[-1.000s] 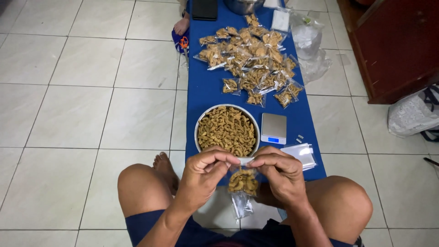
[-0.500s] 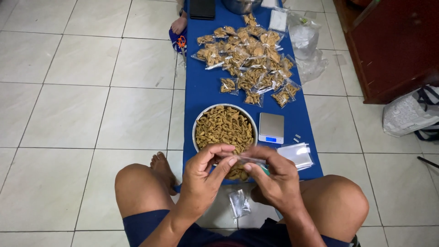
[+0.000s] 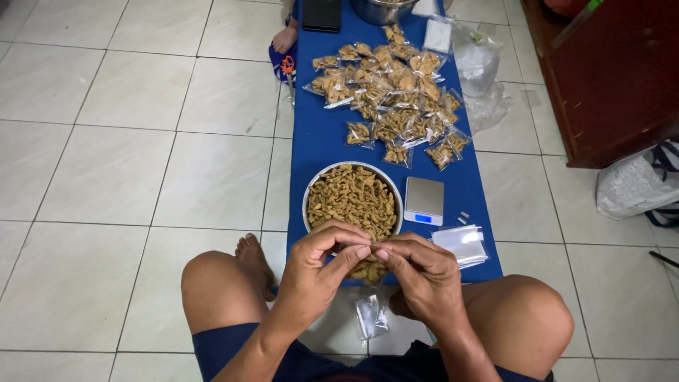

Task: A person is manually filling small plastic bags with snacks from a bowl, weighing them on a digital scale, and sealing the bags using a lighter.

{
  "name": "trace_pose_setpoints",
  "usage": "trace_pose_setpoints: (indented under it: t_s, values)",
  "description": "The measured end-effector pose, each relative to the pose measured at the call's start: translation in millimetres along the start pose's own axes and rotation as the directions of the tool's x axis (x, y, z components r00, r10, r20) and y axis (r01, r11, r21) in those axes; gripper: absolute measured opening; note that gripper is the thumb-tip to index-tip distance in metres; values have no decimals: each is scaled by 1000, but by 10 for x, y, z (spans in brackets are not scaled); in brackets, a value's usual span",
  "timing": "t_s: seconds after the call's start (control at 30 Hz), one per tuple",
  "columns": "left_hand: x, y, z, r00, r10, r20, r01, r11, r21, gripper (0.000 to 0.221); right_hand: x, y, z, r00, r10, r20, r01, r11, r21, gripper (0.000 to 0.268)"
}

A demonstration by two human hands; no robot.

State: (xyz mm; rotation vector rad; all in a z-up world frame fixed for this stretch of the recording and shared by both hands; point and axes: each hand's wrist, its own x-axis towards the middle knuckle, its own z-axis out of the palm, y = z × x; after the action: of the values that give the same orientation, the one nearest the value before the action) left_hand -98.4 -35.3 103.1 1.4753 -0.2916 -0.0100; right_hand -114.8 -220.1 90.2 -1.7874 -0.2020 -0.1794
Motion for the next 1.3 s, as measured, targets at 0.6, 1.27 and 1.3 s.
trace_pose_setpoints:
  t_s: [0.6,1.27,1.3]
  values:
    - [-116,-262,-31,966,-250,71,256,869,-424,18,-14,-152,-227,967,-225,119,233,971,-57,26]
    - [-107,-78,88,970,-207,-129,174,958,-227,20,24,-41,-79,997,-14,74,14,1000,2,42]
    - [-90,-48,99,978,-170,-124,149,976,-159,20,46,-5,-44,999,32,25,-32,999,3,38]
